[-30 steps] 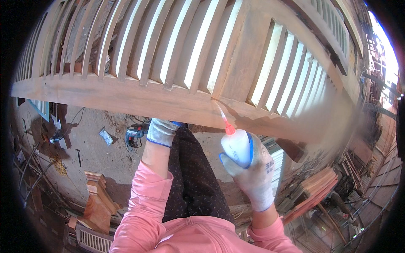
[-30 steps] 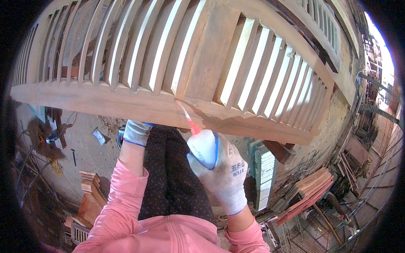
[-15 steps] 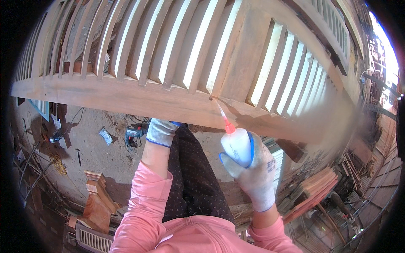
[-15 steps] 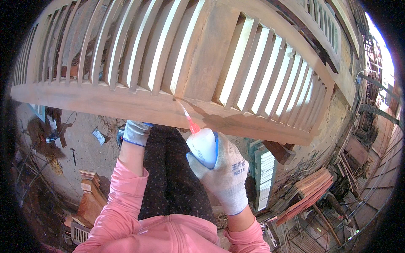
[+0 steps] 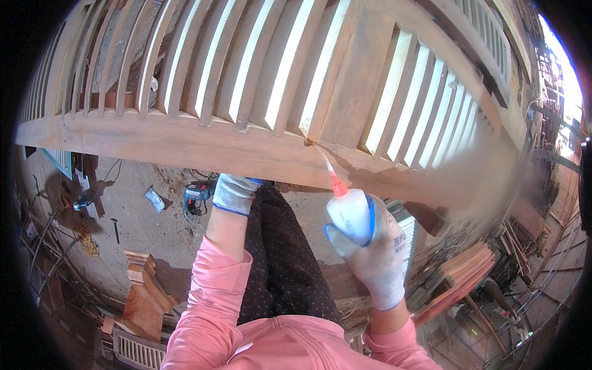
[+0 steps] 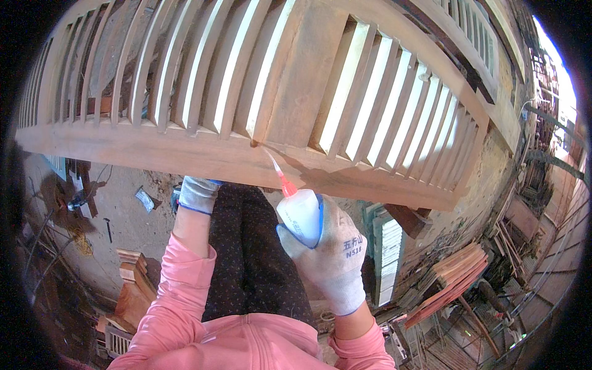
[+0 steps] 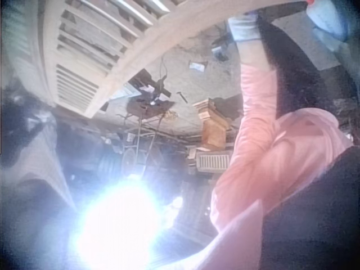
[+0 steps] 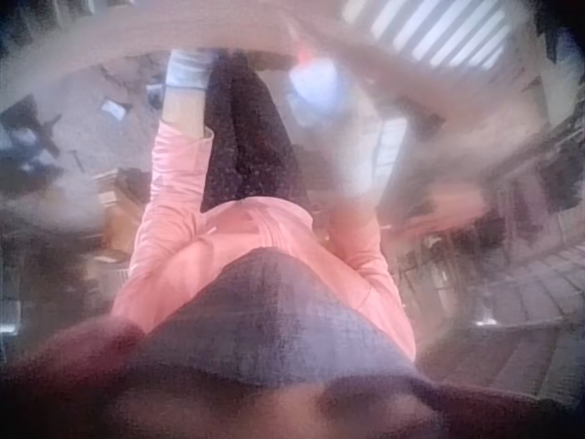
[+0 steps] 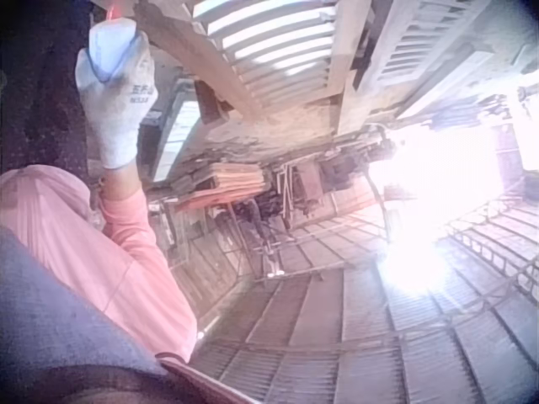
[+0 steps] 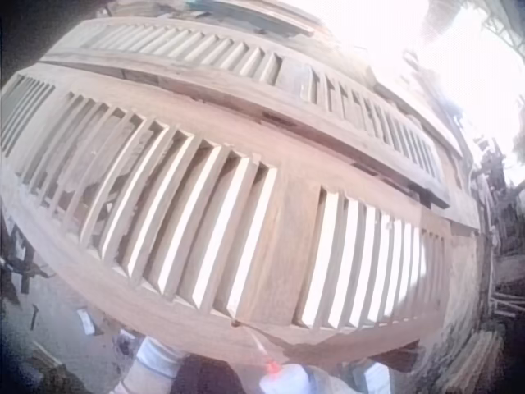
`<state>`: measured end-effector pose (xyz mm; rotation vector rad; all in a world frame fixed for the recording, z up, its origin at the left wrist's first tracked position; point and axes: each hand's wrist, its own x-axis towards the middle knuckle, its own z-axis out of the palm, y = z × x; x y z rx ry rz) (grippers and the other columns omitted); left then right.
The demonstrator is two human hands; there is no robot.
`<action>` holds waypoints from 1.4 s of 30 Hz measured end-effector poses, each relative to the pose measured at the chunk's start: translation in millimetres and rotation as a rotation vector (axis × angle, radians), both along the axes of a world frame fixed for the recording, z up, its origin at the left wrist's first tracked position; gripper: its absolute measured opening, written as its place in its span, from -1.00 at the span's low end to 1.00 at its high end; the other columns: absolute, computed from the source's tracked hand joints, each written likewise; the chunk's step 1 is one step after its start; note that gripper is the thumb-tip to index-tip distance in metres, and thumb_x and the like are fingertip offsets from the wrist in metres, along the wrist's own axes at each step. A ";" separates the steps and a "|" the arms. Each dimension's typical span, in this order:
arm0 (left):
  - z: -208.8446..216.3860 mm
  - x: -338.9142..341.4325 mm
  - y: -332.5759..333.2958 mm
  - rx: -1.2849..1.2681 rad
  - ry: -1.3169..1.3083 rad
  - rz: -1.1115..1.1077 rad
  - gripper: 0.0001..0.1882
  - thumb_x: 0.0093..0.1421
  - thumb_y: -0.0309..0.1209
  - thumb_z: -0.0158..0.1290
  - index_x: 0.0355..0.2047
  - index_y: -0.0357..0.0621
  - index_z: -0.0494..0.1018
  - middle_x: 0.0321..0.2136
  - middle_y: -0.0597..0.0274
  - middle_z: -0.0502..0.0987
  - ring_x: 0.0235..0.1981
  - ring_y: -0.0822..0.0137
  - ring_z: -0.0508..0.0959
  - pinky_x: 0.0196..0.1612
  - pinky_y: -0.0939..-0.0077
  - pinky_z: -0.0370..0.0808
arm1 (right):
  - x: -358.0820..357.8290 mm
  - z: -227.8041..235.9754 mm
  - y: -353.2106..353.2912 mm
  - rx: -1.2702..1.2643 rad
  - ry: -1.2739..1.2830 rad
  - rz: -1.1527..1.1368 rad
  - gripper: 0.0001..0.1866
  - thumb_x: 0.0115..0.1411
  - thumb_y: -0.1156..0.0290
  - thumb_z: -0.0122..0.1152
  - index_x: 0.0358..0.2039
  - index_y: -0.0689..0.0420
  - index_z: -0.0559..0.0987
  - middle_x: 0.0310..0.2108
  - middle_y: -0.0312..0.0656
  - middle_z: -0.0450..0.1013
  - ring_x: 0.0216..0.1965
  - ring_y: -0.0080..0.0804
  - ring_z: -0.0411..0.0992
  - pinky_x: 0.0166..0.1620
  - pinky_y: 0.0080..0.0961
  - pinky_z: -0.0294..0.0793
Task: The person sands a wooden slatted panel with a sanding block, then applies wood glue into the gaps between slats and smooths it with a finger. The work occurs in a woodworking shop with other workers visible in the background.
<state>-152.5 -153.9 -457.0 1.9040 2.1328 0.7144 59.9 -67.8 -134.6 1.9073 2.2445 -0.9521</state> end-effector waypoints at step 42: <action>-33.8 9.2 -4.3 -0.188 -0.395 0.040 -0.45 0.45 0.07 -0.04 0.29 0.08 0.40 0.25 0.07 0.47 0.28 -0.03 0.43 0.32 0.00 0.34 | -5.7 -3.0 162.3 0.080 0.181 -0.127 -0.42 0.13 0.01 0.49 -0.06 0.26 0.64 -0.39 -0.08 0.64 -0.40 -0.40 0.61 -0.28 -0.41 0.58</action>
